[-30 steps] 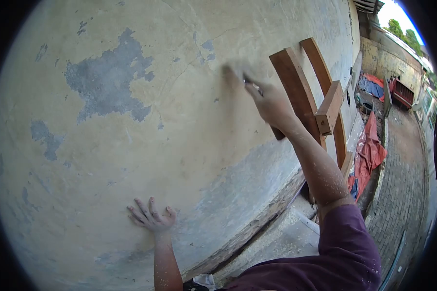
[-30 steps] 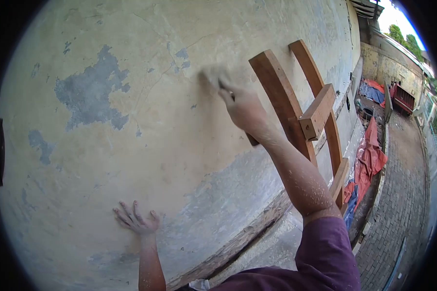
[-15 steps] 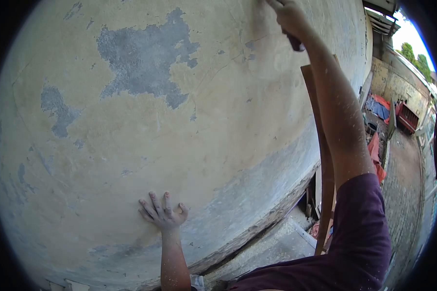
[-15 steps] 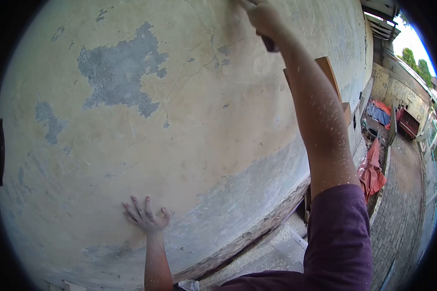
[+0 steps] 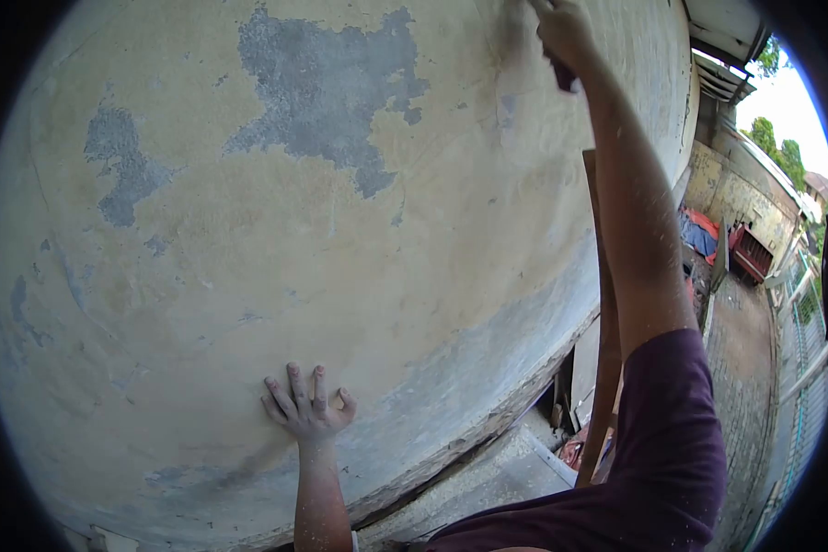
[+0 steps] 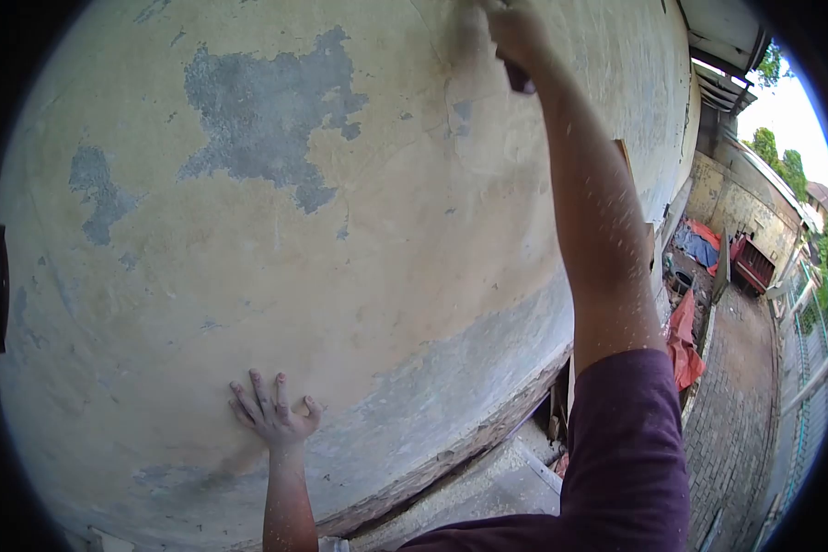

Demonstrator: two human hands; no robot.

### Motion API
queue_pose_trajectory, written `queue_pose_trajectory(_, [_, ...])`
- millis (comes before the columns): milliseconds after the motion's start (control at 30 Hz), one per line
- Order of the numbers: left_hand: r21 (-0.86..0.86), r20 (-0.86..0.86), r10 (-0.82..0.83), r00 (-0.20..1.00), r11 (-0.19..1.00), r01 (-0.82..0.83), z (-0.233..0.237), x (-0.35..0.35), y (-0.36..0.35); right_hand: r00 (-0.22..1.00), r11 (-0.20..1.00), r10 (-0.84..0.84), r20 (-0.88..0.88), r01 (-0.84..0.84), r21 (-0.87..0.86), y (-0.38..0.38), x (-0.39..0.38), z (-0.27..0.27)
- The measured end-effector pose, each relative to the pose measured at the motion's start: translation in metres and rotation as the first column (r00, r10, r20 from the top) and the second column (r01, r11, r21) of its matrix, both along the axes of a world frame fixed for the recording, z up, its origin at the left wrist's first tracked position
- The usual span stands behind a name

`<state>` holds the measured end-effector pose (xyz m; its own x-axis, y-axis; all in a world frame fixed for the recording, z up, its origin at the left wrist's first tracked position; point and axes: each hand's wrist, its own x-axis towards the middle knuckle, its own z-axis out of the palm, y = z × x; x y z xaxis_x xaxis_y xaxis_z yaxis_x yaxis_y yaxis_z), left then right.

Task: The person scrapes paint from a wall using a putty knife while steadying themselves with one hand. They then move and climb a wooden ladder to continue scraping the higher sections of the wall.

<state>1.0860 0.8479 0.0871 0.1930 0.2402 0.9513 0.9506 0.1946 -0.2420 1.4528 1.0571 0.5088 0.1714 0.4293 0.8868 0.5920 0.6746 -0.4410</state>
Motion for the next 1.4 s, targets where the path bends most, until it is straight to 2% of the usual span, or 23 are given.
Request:
queue_pose_trajectory(67, [0.003, 0.012, -0.003, 1.0, 1.0, 0.003, 0.002, 0.0, 0.006, 0.998, 0.977, 0.061, 0.01, -0.058, -0.206, -0.07, -0.01, 0.029])
queue_pose_trajectory(133, [0.008, 0.012, -0.024, 1.0, 1.0, 0.024, 0.003, 0.001, 0.002, 0.992, 0.999, 0.039, 0.12, -0.035, -0.036, -0.029, 0.011, -0.004])
queue_pose_trajectory(200, [-0.003, 0.028, -0.041, 0.999, 0.999, 0.041, 0.001, 0.0, 0.0, 0.997, 0.971, 0.01, 0.078, 0.009, -0.24, -0.046, 0.007, -0.109])
queue_pose_trajectory(233, [-0.01, 0.033, -0.057, 0.998, 0.998, 0.057, 0.001, -0.001, 0.001, 0.981, 0.897, -0.104, 0.163, 0.163, -0.412, -0.066, 0.0, -0.162])
queue_pose_trajectory(300, [-0.016, 0.048, -0.045, 0.998, 0.999, 0.046, 0.001, 0.001, -0.003, 0.98, 0.951, 0.148, 0.131, -0.105, -0.292, -0.076, 0.0, -0.29])
queue_pose_trajectory(400, [-0.027, 0.043, -0.047, 0.998, 0.998, 0.048, 0.005, 0.003, -0.001, 0.977, 0.881, 0.19, -0.098, -0.213, -0.422, -0.089, -0.022, -0.29])
queue_pose_trajectory(467, [-0.027, 0.042, -0.055, 0.998, 0.998, 0.056, 0.004, 0.001, -0.003, 0.985, 0.965, 0.142, -0.093, -0.159, -0.208, -0.054, -0.028, -0.193])
queue_pose_trajectory(500, [-0.014, 0.039, -0.054, 0.998, 0.998, 0.054, 0.004, 0.001, -0.001, 0.986, 0.994, -0.035, 0.165, 0.051, -0.096, -0.018, -0.01, -0.128])
queue_pose_trajectory(533, [-0.003, 0.038, -0.052, 0.998, 0.999, 0.052, 0.002, 0.001, 0.0, 0.999, 0.999, 0.041, 0.029, -0.042, 0.035, -0.024, -0.025, -0.055])
queue_pose_trajectory(600, [0.002, 0.036, -0.032, 0.999, 0.999, 0.032, -0.001, -0.001, 0.0, 0.997, 0.998, 0.067, 0.029, -0.066, -0.013, -0.032, -0.015, 0.048])
queue_pose_trajectory(633, [-0.008, 0.029, -0.028, 0.999, 1.0, 0.028, -0.001, -0.001, 0.001, 0.999, 0.981, 0.031, 0.022, -0.026, -0.195, -0.097, -0.039, 0.043])
queue_pose_trajectory(700, [-0.02, 0.037, -0.058, 0.998, 0.998, 0.059, 0.001, 0.0, -0.002, 0.998, 0.994, 0.04, 0.042, -0.036, -0.099, -0.039, -0.004, -0.01])
queue_pose_trajectory(767, [-0.012, 0.053, -0.076, 0.996, 0.997, 0.077, 0.003, 0.001, -0.003, 0.999, 0.933, 0.042, -0.023, -0.047, -0.356, -0.06, -0.009, -0.131])
queue_pose_trajectory(833, [-0.03, 0.049, -0.099, 0.994, 0.994, 0.101, 0.005, 0.0, -0.004, 0.969, 0.951, 0.1, 0.225, -0.027, -0.307, -0.091, -0.021, -0.279])
queue_pose_trajectory(867, [-0.015, 0.055, -0.09, 0.994, 0.996, 0.091, 0.007, 0.003, -0.002, 0.955, 0.991, 0.074, 0.288, -0.039, -0.128, -0.095, -0.031, -0.326])
queue_pose_trajectory(900, [-0.016, 0.061, -0.093, 0.994, 0.995, 0.094, 0.008, 0.004, -0.001, 0.984, 0.936, 0.132, 0.119, -0.084, -0.342, -0.115, -0.049, -0.317])
queue_pose_trajectory(967, [-0.055, 0.041, -0.095, 0.995, 0.994, 0.097, 0.003, -0.001, -0.008, 0.995, 0.895, 0.095, 0.039, -0.068, -0.44, -0.105, -0.058, -0.249])
queue_pose_trajectory(1100, [-0.039, 0.042, -0.092, 0.995, 0.995, 0.093, -0.002, -0.001, -0.002, 0.988, 0.982, 0.141, 0.062, -0.148, 0.115, -0.049, -0.066, -0.002])
queue_pose_trajectory(1167, [-0.054, 0.036, -0.079, 0.996, 0.995, 0.081, 0.0, -0.004, 0.0, 0.995, 0.992, 0.097, 0.036, -0.094, -0.09, -0.08, -0.071, 0.054])
queue_pose_trajectory(1233, [-0.079, 0.047, -0.119, 0.992, 0.989, 0.122, 0.0, -0.005, -0.006, 0.995, 0.998, 0.053, 0.088, -0.051, -0.022, -0.045, -0.054, 0.023])
queue_pose_trajectory(1267, [-0.091, 0.05, -0.131, 0.99, 0.987, 0.135, 0.001, -0.004, -0.011, 0.993, 0.994, 0.1, 0.068, -0.103, 0.031, -0.056, -0.054, -0.03])
queue_pose_trajectory(1333, [-0.144, 0.069, -0.236, 0.969, 0.959, 0.243, 0.012, -0.013, -0.021, 1.0, 0.937, 0.009, 0.024, 0.0, -0.35, -0.075, -0.038, -0.146])
queue_pose_trajectory(1400, [-0.038, 0.062, -0.225, 0.972, 0.973, 0.227, 0.037, -0.024, -0.029, 0.992, 0.966, 0.087, 0.093, -0.061, -0.253, -0.081, -0.021, -0.292])
